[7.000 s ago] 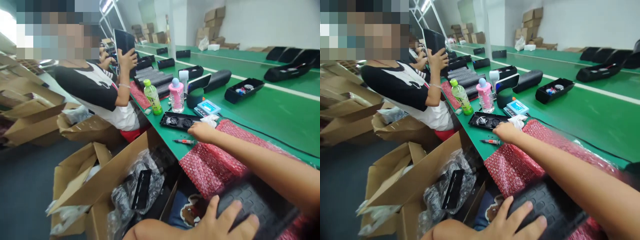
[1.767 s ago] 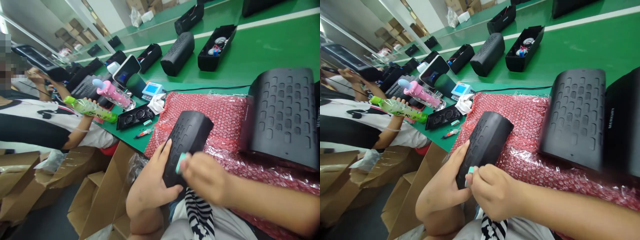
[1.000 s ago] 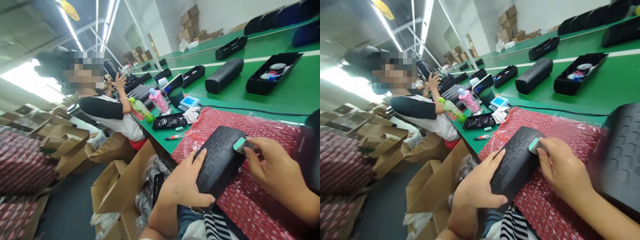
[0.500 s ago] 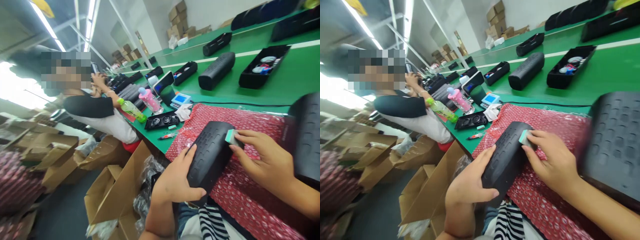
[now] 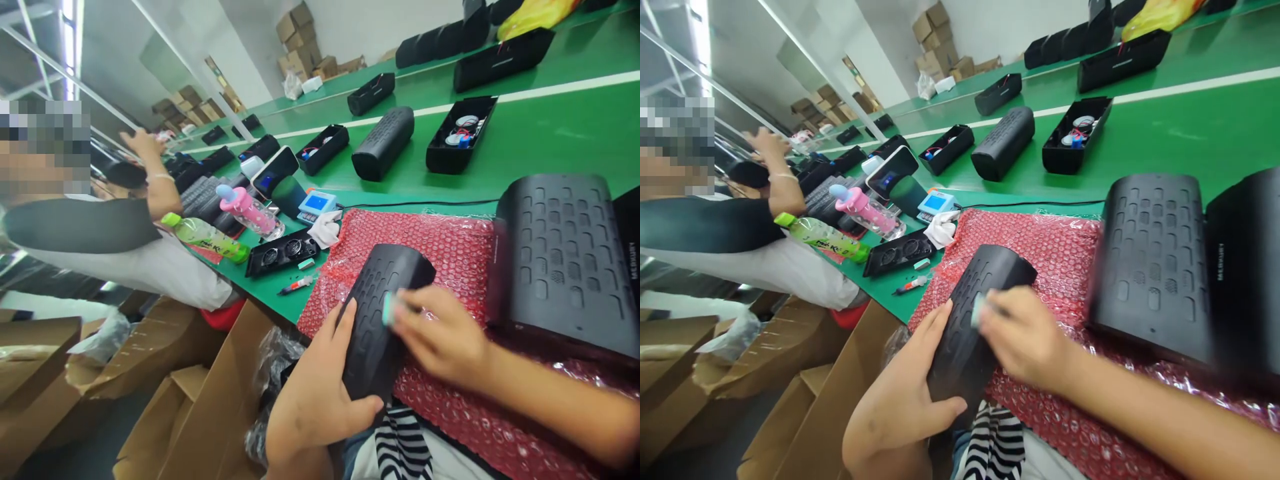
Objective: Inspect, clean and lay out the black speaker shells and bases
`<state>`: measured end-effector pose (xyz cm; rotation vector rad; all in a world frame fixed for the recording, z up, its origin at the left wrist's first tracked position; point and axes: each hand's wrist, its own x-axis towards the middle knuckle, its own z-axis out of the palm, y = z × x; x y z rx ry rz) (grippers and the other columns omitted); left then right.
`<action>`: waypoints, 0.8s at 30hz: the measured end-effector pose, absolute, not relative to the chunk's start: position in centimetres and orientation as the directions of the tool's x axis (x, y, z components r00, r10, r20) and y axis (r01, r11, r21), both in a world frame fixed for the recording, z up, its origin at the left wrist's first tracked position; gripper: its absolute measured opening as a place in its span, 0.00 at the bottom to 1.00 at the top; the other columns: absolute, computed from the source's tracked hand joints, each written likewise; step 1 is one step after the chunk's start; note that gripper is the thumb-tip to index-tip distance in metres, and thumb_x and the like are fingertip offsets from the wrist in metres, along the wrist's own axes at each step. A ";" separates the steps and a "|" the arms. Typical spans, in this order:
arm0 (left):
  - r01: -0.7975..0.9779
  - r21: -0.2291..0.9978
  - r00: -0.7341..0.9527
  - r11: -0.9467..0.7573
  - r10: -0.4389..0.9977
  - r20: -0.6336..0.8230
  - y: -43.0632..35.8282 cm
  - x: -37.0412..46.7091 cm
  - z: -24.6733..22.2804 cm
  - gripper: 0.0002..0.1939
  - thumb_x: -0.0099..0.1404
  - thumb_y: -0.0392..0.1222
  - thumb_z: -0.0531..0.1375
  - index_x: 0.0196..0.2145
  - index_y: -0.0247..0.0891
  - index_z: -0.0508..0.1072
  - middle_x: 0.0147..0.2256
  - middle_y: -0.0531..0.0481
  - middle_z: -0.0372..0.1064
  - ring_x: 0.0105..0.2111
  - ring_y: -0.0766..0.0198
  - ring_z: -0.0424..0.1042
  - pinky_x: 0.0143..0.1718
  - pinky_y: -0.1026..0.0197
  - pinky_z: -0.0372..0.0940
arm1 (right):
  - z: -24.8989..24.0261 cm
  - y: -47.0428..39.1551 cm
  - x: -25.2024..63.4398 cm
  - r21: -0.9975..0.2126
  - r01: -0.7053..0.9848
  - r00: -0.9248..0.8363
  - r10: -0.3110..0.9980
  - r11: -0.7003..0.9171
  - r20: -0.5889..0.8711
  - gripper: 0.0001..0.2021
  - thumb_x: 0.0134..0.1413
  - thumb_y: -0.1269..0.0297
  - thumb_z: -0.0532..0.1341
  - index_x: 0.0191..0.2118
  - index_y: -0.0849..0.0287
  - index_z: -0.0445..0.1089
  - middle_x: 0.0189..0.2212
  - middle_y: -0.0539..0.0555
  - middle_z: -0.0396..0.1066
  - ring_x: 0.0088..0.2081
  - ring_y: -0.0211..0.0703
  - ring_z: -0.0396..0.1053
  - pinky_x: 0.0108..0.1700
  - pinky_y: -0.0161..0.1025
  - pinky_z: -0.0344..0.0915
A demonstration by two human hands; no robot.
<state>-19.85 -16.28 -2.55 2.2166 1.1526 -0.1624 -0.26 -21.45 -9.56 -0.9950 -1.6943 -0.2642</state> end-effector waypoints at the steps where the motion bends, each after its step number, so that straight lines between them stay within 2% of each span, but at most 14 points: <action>1: 0.780 0.467 0.604 -0.415 0.695 -0.390 -16.2 -19.9 -2.5 0.59 0.48 0.44 0.65 0.71 0.25 0.40 0.72 0.28 0.35 0.72 0.41 0.38 0.70 0.37 0.42 | -9.5 -21.2 -0.1 -0.328 0.768 0.022 0.489 0.551 0.872 0.07 0.60 0.77 0.61 0.43 0.71 0.73 0.40 0.66 0.71 0.39 0.48 0.69 0.39 0.45 0.71; 2: 0.780 0.467 0.605 -0.417 0.692 -0.393 -16.1 -20.0 -2.5 0.60 0.48 0.44 0.65 0.71 0.25 0.40 0.72 0.28 0.35 0.72 0.41 0.38 0.70 0.37 0.42 | -9.5 -21.1 0.0 -0.337 0.788 0.055 0.488 0.514 0.871 0.07 0.60 0.77 0.61 0.43 0.71 0.73 0.40 0.66 0.71 0.40 0.48 0.69 0.39 0.46 0.71; 3: 0.773 0.472 0.614 -0.424 0.688 -0.387 -16.0 -20.1 -2.5 0.60 0.48 0.44 0.65 0.71 0.25 0.40 0.72 0.28 0.35 0.72 0.41 0.38 0.70 0.37 0.42 | -9.4 -21.0 0.0 -0.331 0.768 0.032 0.483 0.548 0.875 0.06 0.62 0.76 0.59 0.43 0.71 0.73 0.40 0.65 0.71 0.39 0.48 0.69 0.38 0.45 0.71; 6: 0.754 0.488 0.636 -0.440 0.675 -0.373 -15.9 -20.2 -2.4 0.60 0.49 0.44 0.65 0.71 0.25 0.39 0.72 0.28 0.34 0.72 0.41 0.37 0.70 0.36 0.42 | -9.2 -20.9 -0.3 -0.243 0.635 -0.136 0.416 0.733 0.899 0.14 0.68 0.76 0.49 0.40 0.72 0.72 0.38 0.64 0.72 0.37 0.46 0.70 0.34 0.43 0.70; 7: 0.759 0.486 0.630 -0.433 0.676 -0.382 -15.8 -20.1 -2.4 0.60 0.49 0.43 0.65 0.71 0.25 0.39 0.72 0.27 0.34 0.72 0.41 0.37 0.70 0.35 0.41 | -9.2 -20.8 -0.3 -0.225 0.637 -0.153 0.406 0.738 0.901 0.13 0.68 0.75 0.50 0.40 0.72 0.72 0.38 0.64 0.72 0.36 0.46 0.70 0.33 0.43 0.70; 9: 0.778 0.473 0.609 -0.413 0.681 -0.407 -15.8 -20.1 -2.3 0.61 0.47 0.42 0.67 0.71 0.26 0.39 0.72 0.27 0.34 0.72 0.40 0.37 0.70 0.35 0.40 | -9.1 -20.6 -0.1 -0.253 0.754 -0.061 0.448 0.606 0.892 0.07 0.64 0.76 0.57 0.42 0.70 0.72 0.39 0.64 0.71 0.37 0.46 0.69 0.36 0.43 0.70; 11: 0.774 0.478 0.614 -0.415 0.674 -0.410 -15.6 -20.0 -2.3 0.63 0.46 0.43 0.68 0.71 0.25 0.38 0.72 0.27 0.34 0.72 0.40 0.37 0.70 0.35 0.40 | -9.1 -20.6 -0.1 -0.267 0.821 0.006 0.460 0.504 0.888 0.06 0.62 0.76 0.60 0.42 0.69 0.73 0.41 0.65 0.71 0.39 0.47 0.69 0.38 0.45 0.71; 15: 0.741 0.517 0.646 -0.429 0.666 -0.373 -15.3 -20.4 -2.6 0.69 0.45 0.53 0.73 0.71 0.24 0.38 0.71 0.24 0.35 0.72 0.38 0.39 0.70 0.35 0.41 | -8.8 -20.8 -0.5 -0.166 0.647 -0.188 0.366 0.744 0.911 0.13 0.67 0.77 0.50 0.35 0.70 0.71 0.38 0.64 0.70 0.36 0.46 0.70 0.34 0.43 0.70; 18: 0.723 0.544 0.660 -0.426 0.660 -0.360 -15.3 -20.8 -2.9 0.74 0.41 0.63 0.74 0.71 0.24 0.40 0.71 0.23 0.37 0.72 0.37 0.40 0.70 0.34 0.42 | -8.6 -20.9 -0.5 -0.192 0.757 -0.140 0.442 0.625 0.886 0.07 0.64 0.76 0.57 0.41 0.73 0.72 0.40 0.66 0.71 0.39 0.49 0.70 0.37 0.46 0.71; 20: 0.707 0.544 0.673 -0.452 0.667 -0.321 -15.4 -20.9 -3.0 0.72 0.43 0.61 0.74 0.71 0.26 0.40 0.71 0.25 0.38 0.72 0.38 0.41 0.70 0.35 0.43 | -8.6 -21.2 -0.7 -0.195 0.775 -0.124 0.447 0.602 0.886 0.08 0.64 0.76 0.56 0.41 0.74 0.71 0.41 0.69 0.71 0.40 0.51 0.70 0.38 0.48 0.71; 22: 0.696 0.532 0.685 -0.483 0.670 -0.288 -15.5 -20.9 -3.1 0.70 0.44 0.57 0.74 0.72 0.29 0.40 0.71 0.27 0.38 0.72 0.40 0.42 0.70 0.36 0.44 | -8.7 -21.5 -0.8 -0.198 0.658 -0.205 0.426 0.727 0.881 0.13 0.67 0.75 0.49 0.37 0.71 0.71 0.41 0.67 0.71 0.41 0.50 0.71 0.38 0.46 0.72; 24: 0.693 0.539 0.687 -0.478 0.665 -0.294 -15.4 -21.0 -3.1 0.72 0.43 0.59 0.75 0.72 0.30 0.39 0.71 0.27 0.37 0.72 0.39 0.41 0.70 0.36 0.44 | -8.8 -21.4 -0.5 -0.193 0.591 -0.261 0.412 0.783 0.873 0.15 0.68 0.75 0.48 0.37 0.69 0.71 0.41 0.64 0.72 0.42 0.48 0.72 0.39 0.44 0.72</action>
